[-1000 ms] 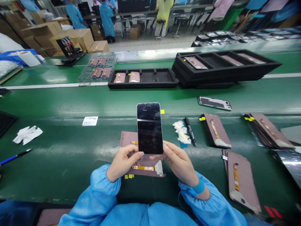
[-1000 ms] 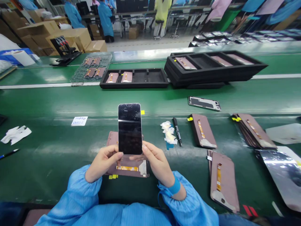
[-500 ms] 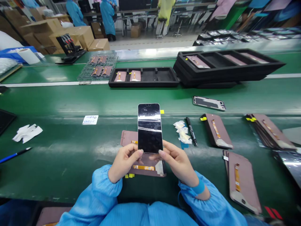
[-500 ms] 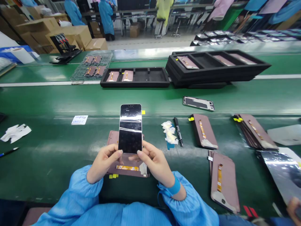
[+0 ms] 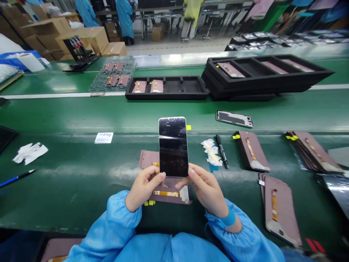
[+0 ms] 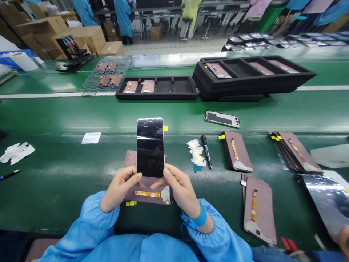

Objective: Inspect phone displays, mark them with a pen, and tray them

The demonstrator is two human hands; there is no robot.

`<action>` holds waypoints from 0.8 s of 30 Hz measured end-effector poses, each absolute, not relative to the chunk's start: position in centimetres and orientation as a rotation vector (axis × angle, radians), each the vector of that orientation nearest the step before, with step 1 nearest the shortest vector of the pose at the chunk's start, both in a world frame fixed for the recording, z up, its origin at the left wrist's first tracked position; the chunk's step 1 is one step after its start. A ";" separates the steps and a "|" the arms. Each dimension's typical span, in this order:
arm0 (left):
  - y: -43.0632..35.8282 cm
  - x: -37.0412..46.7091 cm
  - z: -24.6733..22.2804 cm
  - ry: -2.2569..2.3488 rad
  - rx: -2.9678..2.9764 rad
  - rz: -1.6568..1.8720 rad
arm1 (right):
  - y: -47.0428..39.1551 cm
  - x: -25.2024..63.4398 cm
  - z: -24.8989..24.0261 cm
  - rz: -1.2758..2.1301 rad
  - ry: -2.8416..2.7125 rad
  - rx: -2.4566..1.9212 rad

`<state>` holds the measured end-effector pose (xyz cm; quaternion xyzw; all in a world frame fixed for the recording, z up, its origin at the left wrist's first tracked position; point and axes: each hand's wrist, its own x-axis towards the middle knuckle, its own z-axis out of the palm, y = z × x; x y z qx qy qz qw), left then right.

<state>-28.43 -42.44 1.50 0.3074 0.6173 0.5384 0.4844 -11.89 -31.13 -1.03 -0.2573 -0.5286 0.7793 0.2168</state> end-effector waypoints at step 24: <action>-42.5 -28.0 1.7 1.566 0.741 1.343 | -31.4 -12.0 -0.3 1.975 -1.628 -0.716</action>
